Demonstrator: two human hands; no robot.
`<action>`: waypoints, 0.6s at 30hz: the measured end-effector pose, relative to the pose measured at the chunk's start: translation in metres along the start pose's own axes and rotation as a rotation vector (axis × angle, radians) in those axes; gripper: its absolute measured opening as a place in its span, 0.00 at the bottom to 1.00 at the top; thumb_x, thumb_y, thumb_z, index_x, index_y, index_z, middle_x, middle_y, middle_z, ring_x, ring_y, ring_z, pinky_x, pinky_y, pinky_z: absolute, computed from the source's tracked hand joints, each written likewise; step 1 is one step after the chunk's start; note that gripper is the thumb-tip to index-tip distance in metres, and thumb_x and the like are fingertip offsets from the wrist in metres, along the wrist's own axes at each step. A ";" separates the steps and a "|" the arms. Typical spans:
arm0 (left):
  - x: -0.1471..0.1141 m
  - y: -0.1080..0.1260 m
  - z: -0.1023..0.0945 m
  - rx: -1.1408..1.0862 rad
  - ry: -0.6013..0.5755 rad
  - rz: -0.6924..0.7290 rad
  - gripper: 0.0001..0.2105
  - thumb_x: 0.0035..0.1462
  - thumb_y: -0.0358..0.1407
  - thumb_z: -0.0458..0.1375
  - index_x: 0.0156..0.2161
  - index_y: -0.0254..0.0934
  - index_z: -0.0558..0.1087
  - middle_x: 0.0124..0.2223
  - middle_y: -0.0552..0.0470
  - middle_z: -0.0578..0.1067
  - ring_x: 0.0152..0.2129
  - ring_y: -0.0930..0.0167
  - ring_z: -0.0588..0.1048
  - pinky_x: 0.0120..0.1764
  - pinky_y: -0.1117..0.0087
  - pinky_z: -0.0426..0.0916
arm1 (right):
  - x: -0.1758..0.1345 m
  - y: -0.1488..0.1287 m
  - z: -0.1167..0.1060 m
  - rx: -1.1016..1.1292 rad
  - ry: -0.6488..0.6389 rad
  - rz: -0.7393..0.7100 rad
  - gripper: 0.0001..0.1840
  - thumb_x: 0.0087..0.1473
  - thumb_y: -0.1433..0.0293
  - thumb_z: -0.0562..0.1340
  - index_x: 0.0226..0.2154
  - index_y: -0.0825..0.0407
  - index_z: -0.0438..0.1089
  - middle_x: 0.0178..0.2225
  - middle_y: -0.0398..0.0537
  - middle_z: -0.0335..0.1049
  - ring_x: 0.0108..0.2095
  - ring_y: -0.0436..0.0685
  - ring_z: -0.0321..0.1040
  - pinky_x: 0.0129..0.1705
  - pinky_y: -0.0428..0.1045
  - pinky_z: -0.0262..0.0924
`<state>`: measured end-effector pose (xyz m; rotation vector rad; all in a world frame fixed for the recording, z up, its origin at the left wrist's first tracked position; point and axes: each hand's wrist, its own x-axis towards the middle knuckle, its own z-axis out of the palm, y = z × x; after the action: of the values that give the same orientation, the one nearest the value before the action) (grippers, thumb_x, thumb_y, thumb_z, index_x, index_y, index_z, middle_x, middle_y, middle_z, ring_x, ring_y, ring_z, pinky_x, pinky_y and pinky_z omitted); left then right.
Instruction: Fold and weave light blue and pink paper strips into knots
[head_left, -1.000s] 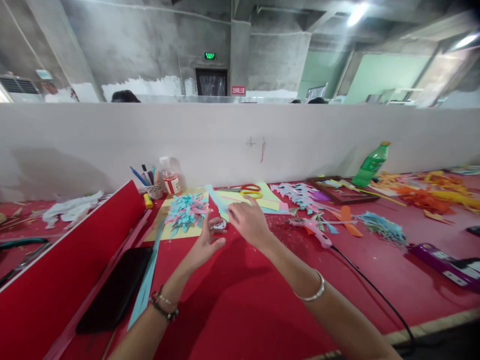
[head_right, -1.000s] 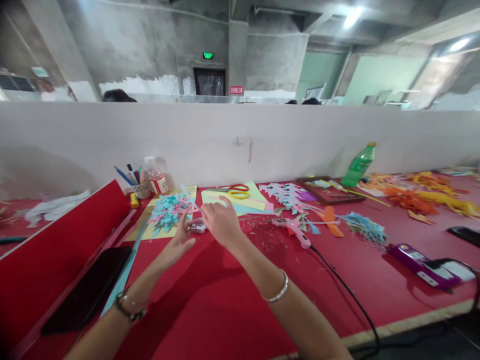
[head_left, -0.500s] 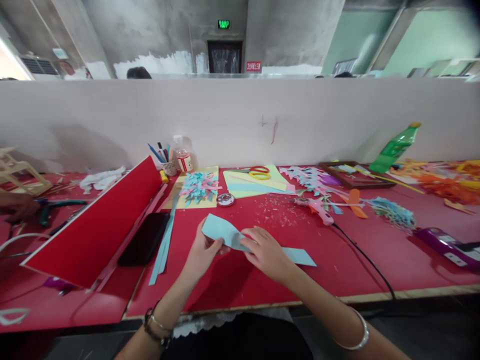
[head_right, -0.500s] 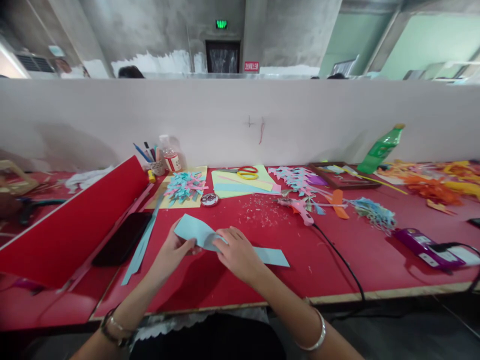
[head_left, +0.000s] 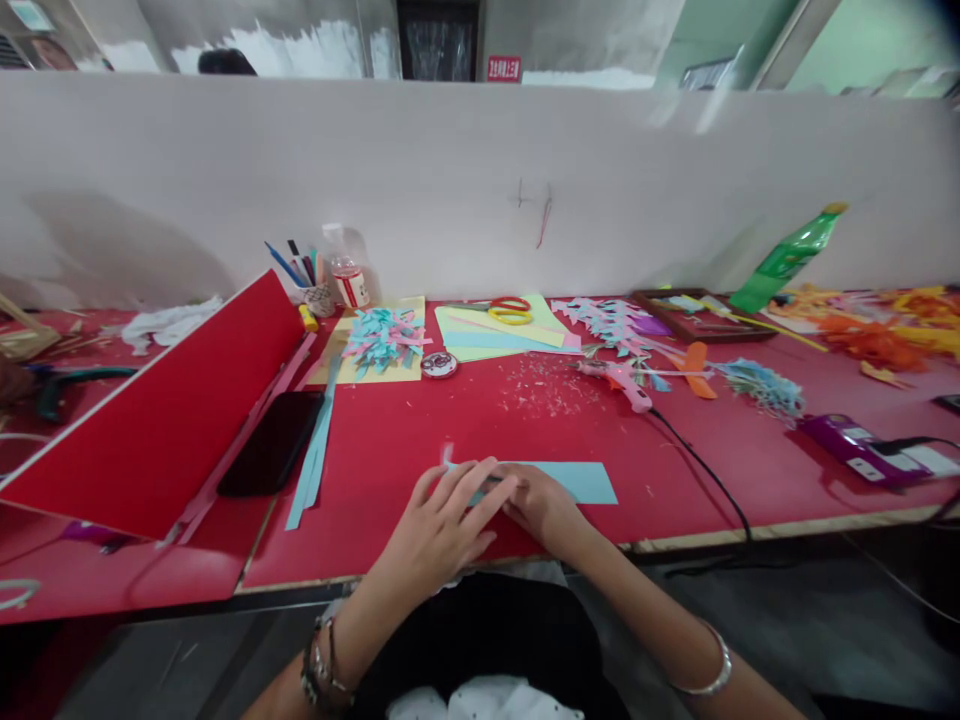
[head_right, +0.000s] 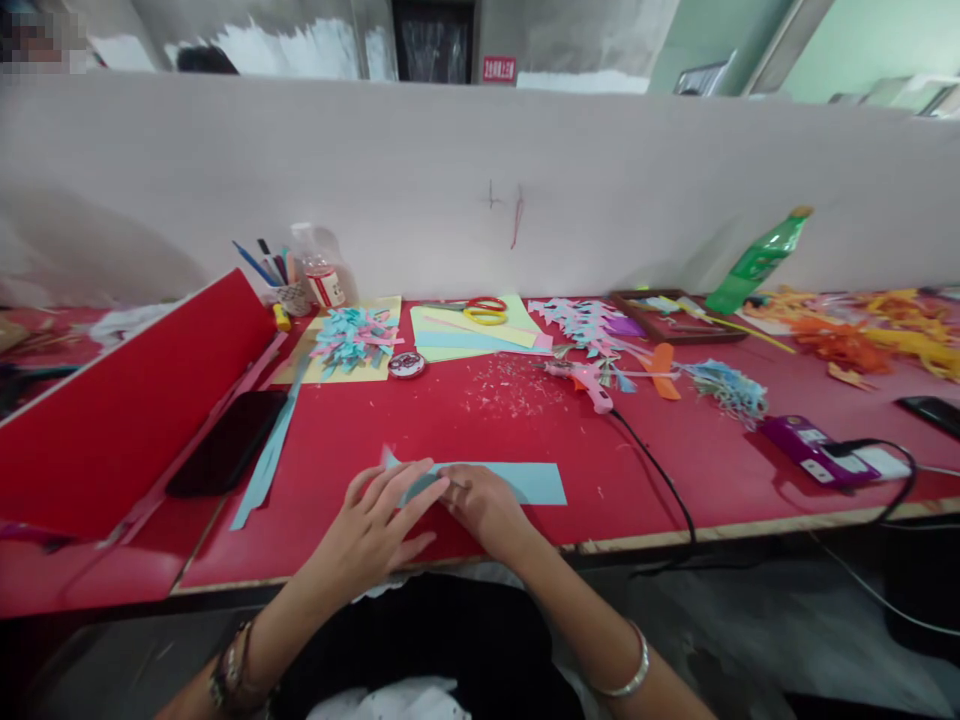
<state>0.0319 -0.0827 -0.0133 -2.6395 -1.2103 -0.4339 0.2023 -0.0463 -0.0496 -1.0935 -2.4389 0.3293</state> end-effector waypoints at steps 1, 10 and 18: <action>0.000 0.001 0.002 0.031 0.004 0.010 0.20 0.53 0.37 0.46 0.53 0.43 0.53 0.54 0.53 0.58 0.49 0.70 0.56 0.49 0.65 0.48 | -0.001 -0.001 0.000 -0.006 -0.004 -0.020 0.14 0.51 0.71 0.50 0.40 0.53 0.64 0.40 0.51 0.66 0.40 0.53 0.62 0.42 0.49 0.57; -0.006 -0.020 0.015 -0.053 -0.228 -0.198 0.14 0.49 0.37 0.51 0.43 0.38 0.62 0.44 0.49 0.65 0.39 0.67 0.64 0.36 0.67 0.60 | -0.004 -0.001 0.000 -0.031 -0.001 -0.038 0.14 0.52 0.72 0.50 0.39 0.51 0.66 0.40 0.52 0.63 0.42 0.53 0.59 0.42 0.50 0.57; -0.008 -0.019 0.010 -0.076 -0.259 -0.166 0.09 0.51 0.33 0.50 0.39 0.38 0.65 0.33 0.50 0.67 0.32 0.68 0.66 0.33 0.68 0.60 | -0.001 -0.005 -0.004 0.058 -0.049 -0.099 0.12 0.53 0.70 0.49 0.36 0.52 0.67 0.35 0.47 0.67 0.37 0.51 0.61 0.39 0.47 0.57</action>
<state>0.0139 -0.0731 -0.0239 -2.7352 -1.5260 -0.1696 0.2012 -0.0504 -0.0446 -0.9472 -2.4999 0.3967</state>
